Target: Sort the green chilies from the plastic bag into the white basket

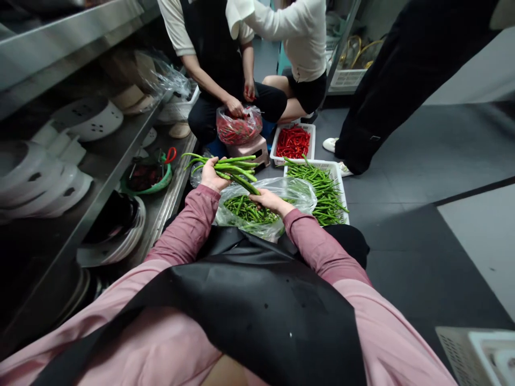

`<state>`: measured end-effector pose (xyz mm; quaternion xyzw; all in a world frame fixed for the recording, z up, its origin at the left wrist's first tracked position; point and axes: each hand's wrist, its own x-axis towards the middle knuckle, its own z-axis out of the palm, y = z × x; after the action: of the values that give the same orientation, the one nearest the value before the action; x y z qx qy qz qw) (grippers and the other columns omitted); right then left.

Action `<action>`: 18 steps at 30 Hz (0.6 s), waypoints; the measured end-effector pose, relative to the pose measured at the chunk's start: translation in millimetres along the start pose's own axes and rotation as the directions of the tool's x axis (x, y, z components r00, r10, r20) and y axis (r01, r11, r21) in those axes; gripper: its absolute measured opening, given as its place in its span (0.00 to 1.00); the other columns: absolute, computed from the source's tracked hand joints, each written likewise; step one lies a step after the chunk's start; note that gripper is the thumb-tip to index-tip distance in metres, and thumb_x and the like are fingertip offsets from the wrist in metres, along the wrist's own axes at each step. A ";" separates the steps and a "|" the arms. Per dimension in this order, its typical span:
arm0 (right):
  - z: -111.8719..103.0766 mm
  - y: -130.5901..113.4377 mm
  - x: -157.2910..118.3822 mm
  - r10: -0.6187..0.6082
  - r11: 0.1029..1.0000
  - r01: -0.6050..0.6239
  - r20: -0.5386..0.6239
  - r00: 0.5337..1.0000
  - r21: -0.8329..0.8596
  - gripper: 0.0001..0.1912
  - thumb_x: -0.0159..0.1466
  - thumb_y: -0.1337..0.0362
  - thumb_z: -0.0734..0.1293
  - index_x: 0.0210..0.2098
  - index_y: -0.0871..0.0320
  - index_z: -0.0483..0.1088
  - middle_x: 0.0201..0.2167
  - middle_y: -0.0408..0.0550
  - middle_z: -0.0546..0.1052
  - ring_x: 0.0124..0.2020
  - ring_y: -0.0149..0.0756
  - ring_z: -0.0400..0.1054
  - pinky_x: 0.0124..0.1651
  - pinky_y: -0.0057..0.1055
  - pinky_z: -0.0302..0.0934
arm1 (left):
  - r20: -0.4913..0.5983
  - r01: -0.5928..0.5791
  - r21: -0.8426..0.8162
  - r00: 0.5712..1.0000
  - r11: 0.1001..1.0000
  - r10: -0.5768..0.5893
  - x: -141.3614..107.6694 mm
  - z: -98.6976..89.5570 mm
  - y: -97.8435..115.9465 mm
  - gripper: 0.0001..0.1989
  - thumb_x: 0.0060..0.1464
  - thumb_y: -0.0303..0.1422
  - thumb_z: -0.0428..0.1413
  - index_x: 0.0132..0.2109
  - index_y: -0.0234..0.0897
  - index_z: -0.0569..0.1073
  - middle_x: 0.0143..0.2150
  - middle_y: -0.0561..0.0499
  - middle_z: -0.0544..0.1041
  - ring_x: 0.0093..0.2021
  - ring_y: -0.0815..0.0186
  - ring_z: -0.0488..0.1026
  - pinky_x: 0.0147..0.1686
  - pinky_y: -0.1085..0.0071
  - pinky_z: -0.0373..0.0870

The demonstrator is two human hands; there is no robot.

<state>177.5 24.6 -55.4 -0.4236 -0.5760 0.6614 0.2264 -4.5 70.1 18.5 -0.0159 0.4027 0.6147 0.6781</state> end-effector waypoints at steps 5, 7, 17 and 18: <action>-15.9 -11.6 -5.6 -0.031 0.981 0.010 -0.105 0.994 -0.194 0.06 0.57 0.62 0.64 0.29 0.59 0.64 0.16 0.34 0.59 0.15 0.22 0.53 0.18 0.20 0.50 | 0.037 -0.050 -0.037 0.998 0.998 0.052 2.5 -12.5 3.9 0.06 0.49 0.28 0.48 0.28 0.34 0.69 0.26 0.50 0.75 0.31 0.65 0.75 0.39 0.65 0.73; -21.4 -17.1 -9.1 -0.049 0.970 0.011 -0.148 0.988 -0.242 0.06 0.57 0.62 0.63 0.30 0.59 0.65 0.16 0.35 0.59 0.15 0.22 0.53 0.18 0.20 0.49 | 0.120 -0.028 0.062 0.993 0.998 0.021 1.4 -20.3 4.4 0.07 0.47 0.26 0.48 0.30 0.34 0.71 0.29 0.48 0.76 0.35 0.63 0.76 0.42 0.62 0.72; -33.1 -28.0 -27.5 -0.105 0.940 0.035 -0.189 0.976 -0.341 0.09 0.57 0.60 0.63 0.32 0.60 0.68 0.16 0.35 0.61 0.16 0.22 0.53 0.19 0.22 0.48 | 0.239 0.017 0.226 0.968 0.974 -0.072 -3.1 -39.1 -2.6 0.13 0.45 0.22 0.50 0.38 0.35 0.73 0.35 0.45 0.79 0.41 0.58 0.77 0.48 0.52 0.69; -33.6 -25.3 -27.3 -0.097 0.939 0.032 -0.173 0.980 -0.343 0.10 0.57 0.59 0.63 0.33 0.60 0.68 0.17 0.35 0.62 0.16 0.23 0.52 0.20 0.22 0.48 | 0.229 0.016 0.219 0.971 0.975 -0.067 -3.6 -39.1 -4.3 0.12 0.45 0.23 0.50 0.38 0.35 0.73 0.36 0.45 0.79 0.42 0.57 0.77 0.48 0.51 0.69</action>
<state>215.0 28.2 -22.4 -0.4975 -0.6709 0.5018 0.2250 -21.2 45.9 -7.9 0.1224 0.3835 0.5505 0.7314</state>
